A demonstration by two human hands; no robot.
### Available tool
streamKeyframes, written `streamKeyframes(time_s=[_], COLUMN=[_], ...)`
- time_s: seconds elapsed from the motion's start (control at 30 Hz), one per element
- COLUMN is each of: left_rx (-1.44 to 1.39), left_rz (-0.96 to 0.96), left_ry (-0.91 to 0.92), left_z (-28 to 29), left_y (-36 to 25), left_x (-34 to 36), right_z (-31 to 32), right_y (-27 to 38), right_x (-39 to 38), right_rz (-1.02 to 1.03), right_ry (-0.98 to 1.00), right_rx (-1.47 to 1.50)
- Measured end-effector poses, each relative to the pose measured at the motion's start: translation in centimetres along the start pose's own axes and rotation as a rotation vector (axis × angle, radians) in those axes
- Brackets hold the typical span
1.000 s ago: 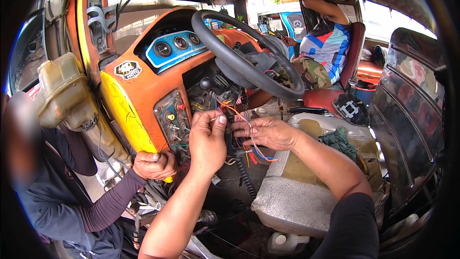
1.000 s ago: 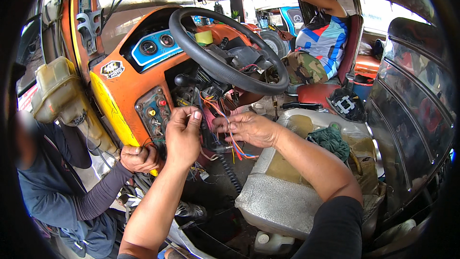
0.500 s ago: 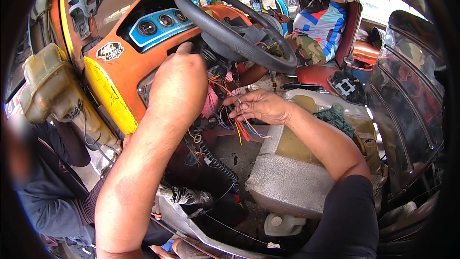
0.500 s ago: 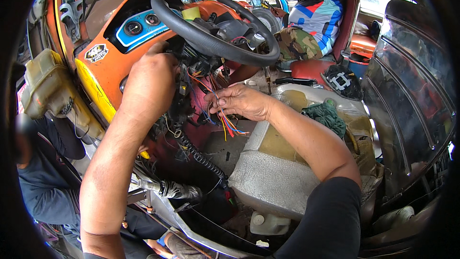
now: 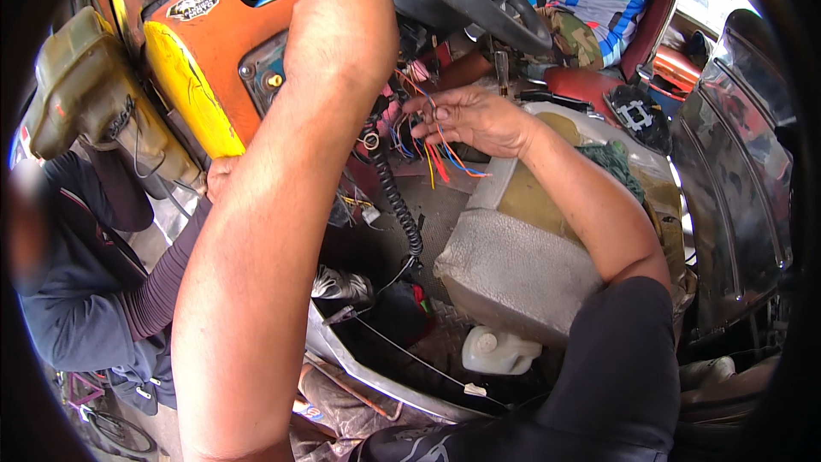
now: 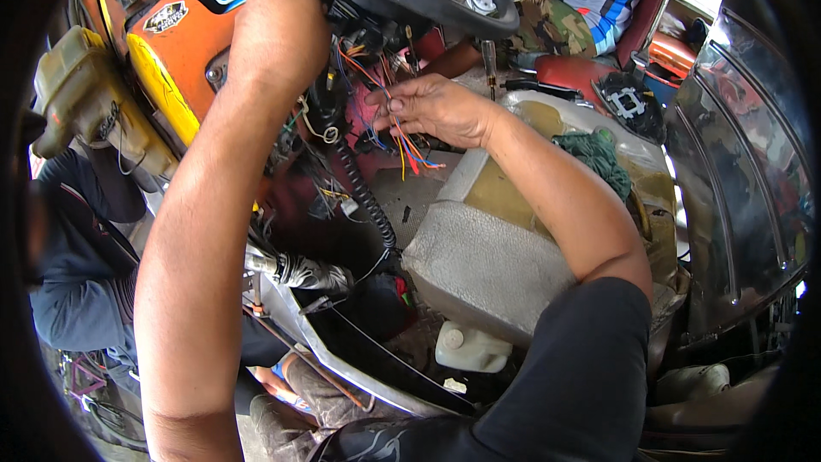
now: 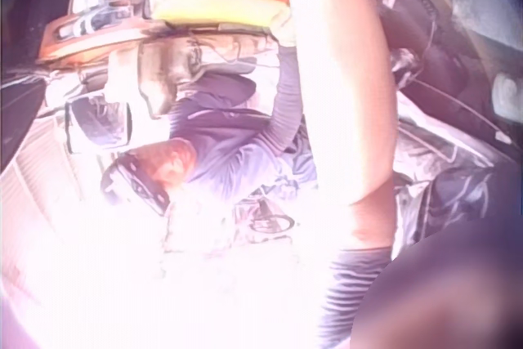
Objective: The person works on the exposed wiring under the dashboard of a vehicle, stripping wire ends and twisting connections with a coworker. They use a screwdriver to strip insulation and join wires by hand, focusing on the steering column area.
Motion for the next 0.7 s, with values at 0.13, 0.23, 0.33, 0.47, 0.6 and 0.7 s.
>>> streamKeyframes(time_s=[0.13, 0.23, 0.33, 0.47, 0.6, 0.7], left_rx=[0.036, 0.041, 0.093, 0.098, 0.423, 0.184], left_rz=[0.053, 0.058, 0.008, 0.025, 0.068, 0.236], left_ry=[-0.066, -0.023, 0.015, -0.013, 0.156, 0.031], left_z=[0.7, 1.3, 1.3, 0.3, -1.3, -1.3], left_y=[-0.3, -0.4, -0.4, 0.6, 1.4, 1.5], left_x=[-0.8, -0.8, -0.5, 0.3, 1.7, 2.3], right_z=[-0.4, -0.5, -0.4, -0.2, -0.6, -1.1], right_y=[0.5, 0.9, 0.8, 0.9, 1.4, 1.8], right_x=[-0.2, -0.4, -0.1, -0.1, -0.1, -0.1], right_rz=[-0.023, -0.008, -0.005, 0.003, 0.011, 0.029], right_ry=[-0.009, -0.022, -0.039, -0.007, 0.018, -0.005], right_rx=[0.000, -0.027, -0.015, -0.020, -0.063, -0.070])
Point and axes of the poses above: each hand's wrist, its own x-axis towards the middle knuckle, its own z-axis out of the back of the hand, y = z × x, the point moved 2 cm from there along x, towards the middle knuckle, and after that the axes turned 3 degrees about z, right-handed, at the moved point
